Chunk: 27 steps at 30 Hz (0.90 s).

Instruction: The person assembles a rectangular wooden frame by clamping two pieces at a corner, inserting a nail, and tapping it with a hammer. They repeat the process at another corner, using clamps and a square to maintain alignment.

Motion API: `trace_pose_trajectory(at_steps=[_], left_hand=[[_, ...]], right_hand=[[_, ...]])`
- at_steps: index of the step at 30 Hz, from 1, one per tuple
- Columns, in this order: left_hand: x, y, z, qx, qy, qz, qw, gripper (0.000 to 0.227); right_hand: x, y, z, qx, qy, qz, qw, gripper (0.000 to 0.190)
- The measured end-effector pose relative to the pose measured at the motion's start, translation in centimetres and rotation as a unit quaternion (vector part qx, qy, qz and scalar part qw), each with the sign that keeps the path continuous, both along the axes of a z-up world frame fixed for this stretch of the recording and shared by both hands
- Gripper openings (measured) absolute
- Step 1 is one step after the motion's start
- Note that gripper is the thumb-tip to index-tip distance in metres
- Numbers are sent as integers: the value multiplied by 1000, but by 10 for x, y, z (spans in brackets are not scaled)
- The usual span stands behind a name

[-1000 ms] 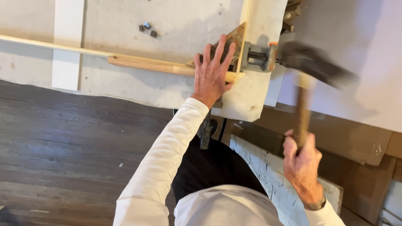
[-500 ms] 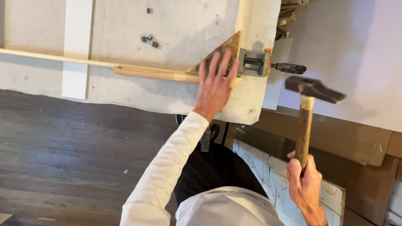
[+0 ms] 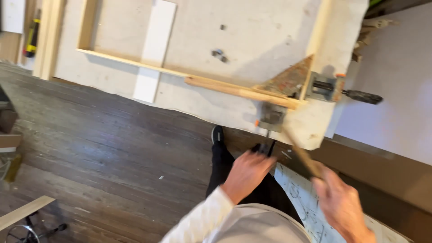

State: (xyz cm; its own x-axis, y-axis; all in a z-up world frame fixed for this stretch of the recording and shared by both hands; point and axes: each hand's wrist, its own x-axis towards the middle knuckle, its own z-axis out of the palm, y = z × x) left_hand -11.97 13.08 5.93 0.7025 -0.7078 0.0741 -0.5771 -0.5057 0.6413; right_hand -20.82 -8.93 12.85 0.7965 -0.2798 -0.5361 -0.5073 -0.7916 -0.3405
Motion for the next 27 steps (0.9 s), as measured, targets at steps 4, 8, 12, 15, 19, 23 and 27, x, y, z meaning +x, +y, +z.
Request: trace_pose_trajectory(at_steps=[4, 8, 12, 15, 19, 23, 27], left_hand=[[-9, 92, -1, -6, 28, 129, 991, 13], [-8, 148, -1, -3, 88, 245, 965, 10], [9, 169, -13, -3, 139, 278, 950, 25], [17, 165, -26, 15, 145, 252, 957, 41], [39, 147, -36, -22, 169, 145, 975, 46], [69, 98, -5, -14, 423, 138, 895, 28], [64, 52, -12, -61, 652, 208, 727, 57]], right_hand=[[103, 96, -14, -58, -180, 204, 961, 38], [165, 149, -71, -126, -273, 333, 894, 35], [198, 155, -132, -128, -283, 339, 888, 42], [204, 157, -160, -127, -269, 351, 888, 43], [192, 156, -99, -110, -304, 256, 911, 42], [152, 71, -43, 41, -233, 91, 967, 34], [136, -78, -30, -53, -247, -30, 967, 38]])
